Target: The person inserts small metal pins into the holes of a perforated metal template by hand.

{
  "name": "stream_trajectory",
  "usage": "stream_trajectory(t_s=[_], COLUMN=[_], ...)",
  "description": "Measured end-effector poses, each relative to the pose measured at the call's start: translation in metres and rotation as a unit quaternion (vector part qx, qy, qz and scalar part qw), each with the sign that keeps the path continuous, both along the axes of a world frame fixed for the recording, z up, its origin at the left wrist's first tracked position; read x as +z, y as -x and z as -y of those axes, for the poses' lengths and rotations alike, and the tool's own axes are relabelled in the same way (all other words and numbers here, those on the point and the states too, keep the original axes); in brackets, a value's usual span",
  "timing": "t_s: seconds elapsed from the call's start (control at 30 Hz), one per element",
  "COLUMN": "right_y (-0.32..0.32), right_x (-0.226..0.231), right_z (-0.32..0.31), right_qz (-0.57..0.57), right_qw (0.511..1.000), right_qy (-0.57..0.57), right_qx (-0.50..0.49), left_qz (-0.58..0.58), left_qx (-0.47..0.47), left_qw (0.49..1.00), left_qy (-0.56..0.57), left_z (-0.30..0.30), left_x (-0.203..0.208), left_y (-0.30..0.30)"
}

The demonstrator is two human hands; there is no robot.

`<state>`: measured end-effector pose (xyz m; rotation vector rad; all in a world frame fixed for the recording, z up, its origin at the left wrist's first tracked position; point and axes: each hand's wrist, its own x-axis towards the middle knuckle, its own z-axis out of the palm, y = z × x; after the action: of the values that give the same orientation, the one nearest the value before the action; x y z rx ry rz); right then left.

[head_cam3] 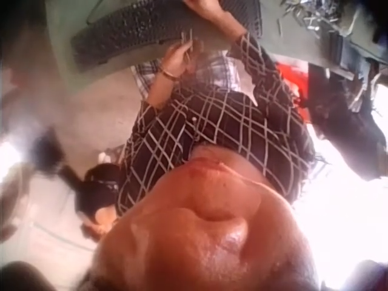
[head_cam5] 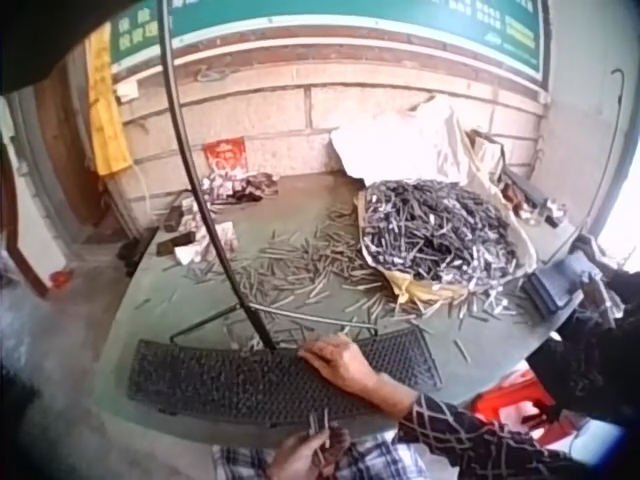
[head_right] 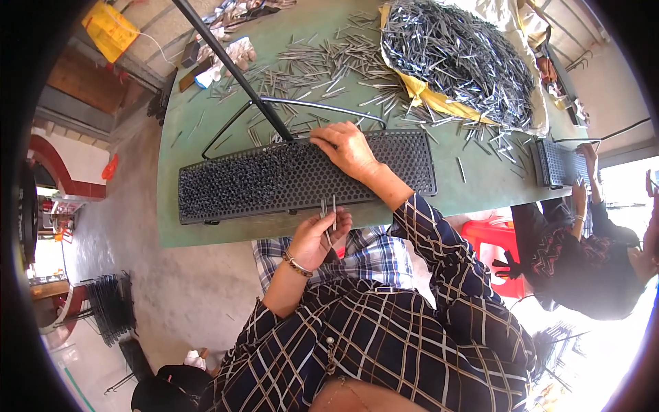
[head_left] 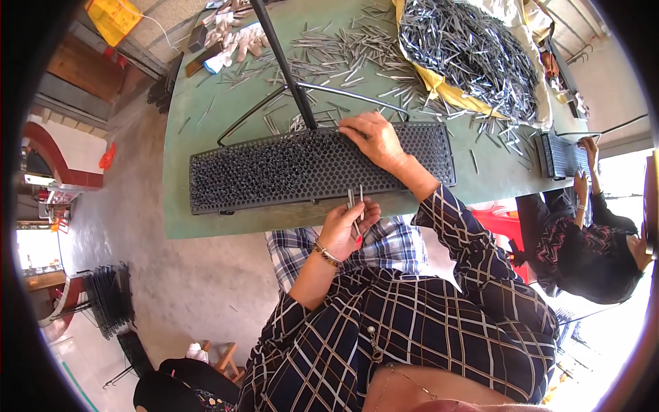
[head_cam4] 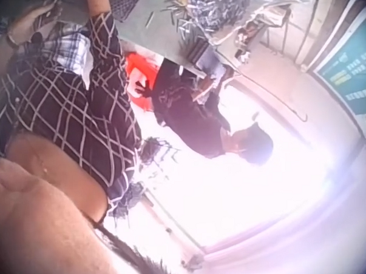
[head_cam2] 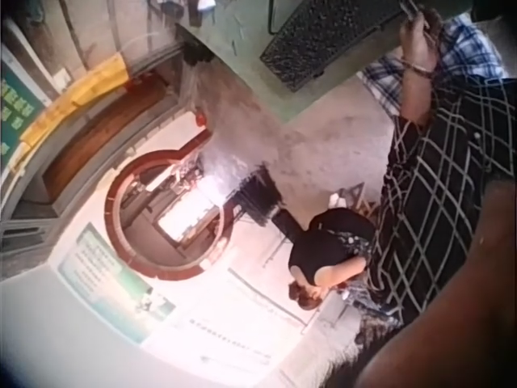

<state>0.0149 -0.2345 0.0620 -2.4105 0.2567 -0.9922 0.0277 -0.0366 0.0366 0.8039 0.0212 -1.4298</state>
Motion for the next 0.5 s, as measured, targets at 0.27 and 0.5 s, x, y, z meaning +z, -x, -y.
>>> stream_trajectory(t_s=[0.27, 0.5], right_y=[0.005, 0.04], right_x=[0.011, 0.034], right_z=[0.009, -0.023], right_qz=[0.002, -0.123], right_qw=[0.995, 0.96], right_qy=[0.095, -0.231], right_qx=[-0.013, 0.104], left_qz=[0.014, 0.067], left_qx=[-0.043, 0.01], left_qw=[0.999, 0.996], left_qy=[0.004, 0.05], left_z=[0.007, 0.016], left_x=[0.009, 0.023], left_y=[-0.012, -0.022])
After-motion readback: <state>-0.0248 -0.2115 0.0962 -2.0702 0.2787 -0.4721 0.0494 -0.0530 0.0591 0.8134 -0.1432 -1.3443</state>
